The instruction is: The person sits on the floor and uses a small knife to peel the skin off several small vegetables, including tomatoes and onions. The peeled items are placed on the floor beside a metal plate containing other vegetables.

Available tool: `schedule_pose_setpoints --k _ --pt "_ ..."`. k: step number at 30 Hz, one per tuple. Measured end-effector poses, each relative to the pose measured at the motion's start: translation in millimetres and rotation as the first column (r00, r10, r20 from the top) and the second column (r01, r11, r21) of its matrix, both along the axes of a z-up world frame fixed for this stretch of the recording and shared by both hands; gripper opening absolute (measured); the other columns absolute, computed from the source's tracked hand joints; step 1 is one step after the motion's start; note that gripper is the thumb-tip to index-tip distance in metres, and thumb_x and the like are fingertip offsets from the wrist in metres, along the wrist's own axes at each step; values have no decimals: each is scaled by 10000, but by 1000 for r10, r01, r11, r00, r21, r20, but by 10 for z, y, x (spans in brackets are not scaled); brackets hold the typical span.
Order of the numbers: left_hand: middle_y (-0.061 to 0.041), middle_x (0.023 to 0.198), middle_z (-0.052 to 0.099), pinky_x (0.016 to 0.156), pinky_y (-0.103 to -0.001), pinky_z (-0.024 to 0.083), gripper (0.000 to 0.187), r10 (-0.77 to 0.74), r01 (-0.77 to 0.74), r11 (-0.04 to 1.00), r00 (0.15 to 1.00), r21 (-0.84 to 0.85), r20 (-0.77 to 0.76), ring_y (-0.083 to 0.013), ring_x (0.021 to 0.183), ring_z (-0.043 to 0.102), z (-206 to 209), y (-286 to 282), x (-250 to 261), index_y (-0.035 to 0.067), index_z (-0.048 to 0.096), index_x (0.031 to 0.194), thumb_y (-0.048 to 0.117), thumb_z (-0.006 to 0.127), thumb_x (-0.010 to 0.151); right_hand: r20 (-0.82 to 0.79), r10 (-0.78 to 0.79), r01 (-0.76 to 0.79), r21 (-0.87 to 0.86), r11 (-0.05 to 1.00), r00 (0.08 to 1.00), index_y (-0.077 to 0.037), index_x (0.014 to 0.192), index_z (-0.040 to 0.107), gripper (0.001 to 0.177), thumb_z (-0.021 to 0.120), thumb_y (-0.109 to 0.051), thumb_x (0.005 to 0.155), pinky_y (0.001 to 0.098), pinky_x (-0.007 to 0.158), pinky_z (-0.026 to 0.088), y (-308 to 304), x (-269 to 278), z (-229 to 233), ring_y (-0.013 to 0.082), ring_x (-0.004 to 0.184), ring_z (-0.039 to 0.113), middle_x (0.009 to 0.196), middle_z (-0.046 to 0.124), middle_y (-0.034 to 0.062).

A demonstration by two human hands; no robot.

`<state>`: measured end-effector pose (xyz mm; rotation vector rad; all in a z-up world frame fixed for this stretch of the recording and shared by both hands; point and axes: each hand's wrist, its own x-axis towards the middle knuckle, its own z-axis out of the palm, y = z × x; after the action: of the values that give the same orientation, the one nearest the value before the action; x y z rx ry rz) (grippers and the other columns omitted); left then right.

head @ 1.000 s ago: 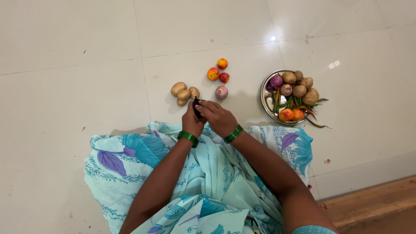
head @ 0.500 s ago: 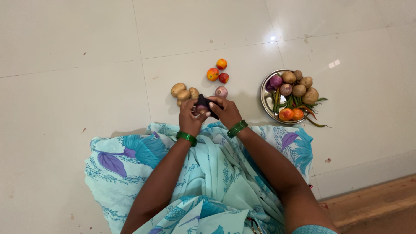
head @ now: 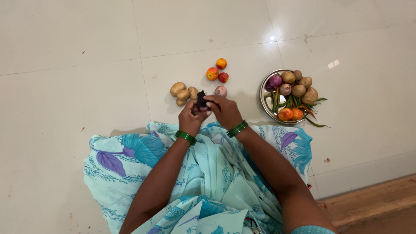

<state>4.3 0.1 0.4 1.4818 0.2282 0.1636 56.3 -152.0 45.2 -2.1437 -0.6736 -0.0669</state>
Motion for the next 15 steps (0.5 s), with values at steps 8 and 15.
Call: schedule_pose_setpoints --k 8,15 --pt "-37 1171 615 910 -272 554 535 72 -25 937 990 -349 123 -133 1059 624 -215 33 49 43 485 1378 73 726 901 -584 201 126 470 873 786 -27 1258 705 247 625 -99 1035 263 788 631 -85 133 -220 104 833 743 1018 753 79" --pt "-76 1232 674 905 -271 562 405 55 -62 918 998 -391 -29 -123 1082 644 -246 97 109 -1 553 1332 82 691 961 172 106 -108 7 994 979 -58 1123 711 191 751 -87 938 329 759 591 -47 -8 131 250 878 738 1039 752 108"
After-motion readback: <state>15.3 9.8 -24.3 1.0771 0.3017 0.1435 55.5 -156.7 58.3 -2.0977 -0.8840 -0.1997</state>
